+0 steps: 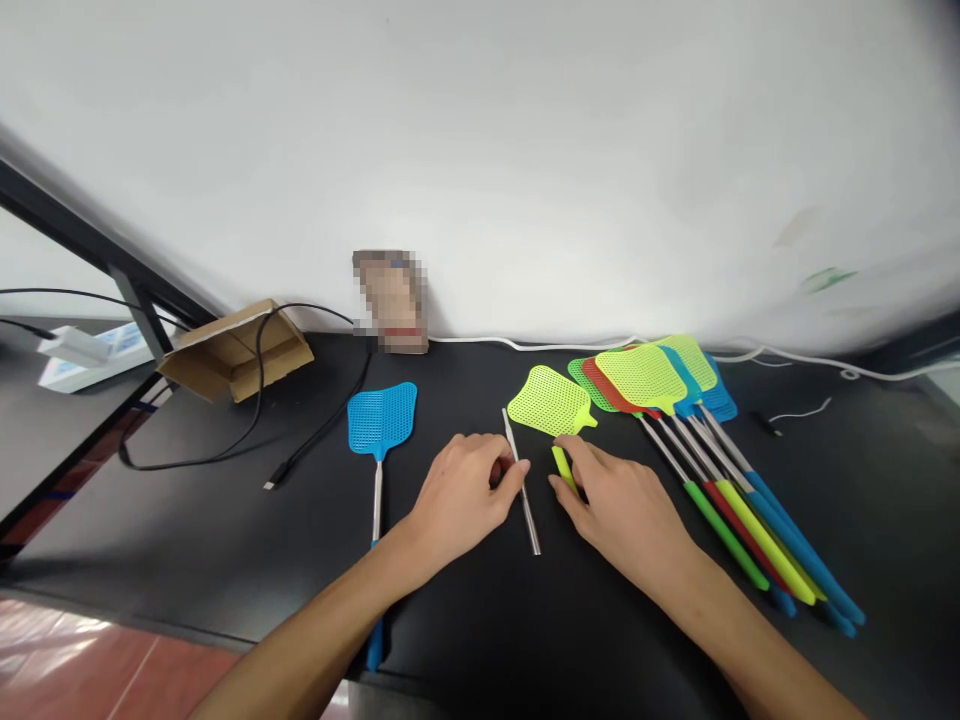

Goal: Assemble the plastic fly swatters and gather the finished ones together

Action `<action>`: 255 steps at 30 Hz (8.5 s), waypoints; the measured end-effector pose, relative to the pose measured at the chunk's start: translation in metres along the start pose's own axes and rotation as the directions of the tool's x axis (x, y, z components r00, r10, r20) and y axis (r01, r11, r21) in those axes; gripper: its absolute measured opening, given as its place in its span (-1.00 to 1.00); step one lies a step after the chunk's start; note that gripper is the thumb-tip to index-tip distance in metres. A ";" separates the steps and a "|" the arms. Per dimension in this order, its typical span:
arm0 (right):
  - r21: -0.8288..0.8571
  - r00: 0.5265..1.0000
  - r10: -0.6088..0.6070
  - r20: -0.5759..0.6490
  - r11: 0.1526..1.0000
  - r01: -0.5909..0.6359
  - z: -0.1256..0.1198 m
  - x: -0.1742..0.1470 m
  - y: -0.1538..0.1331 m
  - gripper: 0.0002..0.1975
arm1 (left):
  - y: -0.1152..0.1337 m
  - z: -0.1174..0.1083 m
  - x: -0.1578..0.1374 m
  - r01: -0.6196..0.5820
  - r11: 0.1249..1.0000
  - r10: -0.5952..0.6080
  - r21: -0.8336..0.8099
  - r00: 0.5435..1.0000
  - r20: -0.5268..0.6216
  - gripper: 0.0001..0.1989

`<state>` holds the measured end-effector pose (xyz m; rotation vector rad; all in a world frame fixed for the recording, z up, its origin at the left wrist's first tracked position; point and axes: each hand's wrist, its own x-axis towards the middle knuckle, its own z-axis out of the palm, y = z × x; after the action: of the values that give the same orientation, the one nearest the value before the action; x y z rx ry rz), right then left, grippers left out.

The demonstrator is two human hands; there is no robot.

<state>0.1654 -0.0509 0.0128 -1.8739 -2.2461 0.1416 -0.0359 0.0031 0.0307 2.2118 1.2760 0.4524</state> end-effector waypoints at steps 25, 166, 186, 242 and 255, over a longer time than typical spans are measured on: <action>-0.119 0.994 -0.027 -0.108 0.993 0.014 0.003 -0.002 -0.006 -0.85 | -0.006 0.005 0.001 0.024 0.909 -0.003 0.415 0.999 -0.051 -0.77; 0.983 0.870 0.494 0.013 -0.165 0.079 -0.012 0.025 -0.001 -0.78 | 0.008 -0.011 -0.006 0.377 0.505 0.141 -0.776 0.851 0.505 -0.57; 0.987 0.918 0.379 0.116 -0.144 -0.066 -0.003 0.015 -0.037 -0.76 | 0.003 -0.002 -0.006 0.373 0.423 0.107 -0.826 0.884 0.454 -0.59; 0.994 0.774 0.630 0.067 -0.114 0.007 -0.016 0.040 0.009 -0.66 | 0.003 -0.006 -0.001 0.312 0.374 -0.025 -0.873 0.945 0.327 -0.83; 0.979 0.875 0.483 0.044 -0.196 0.059 -0.020 0.033 -0.013 -0.75 | 0.009 -0.009 -0.006 0.283 0.567 0.081 -0.774 0.916 0.394 -0.67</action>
<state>0.1520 -0.0216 0.0384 -1.0096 -0.6698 1.1436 -0.0377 -0.0035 0.0427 1.3040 0.7220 0.4122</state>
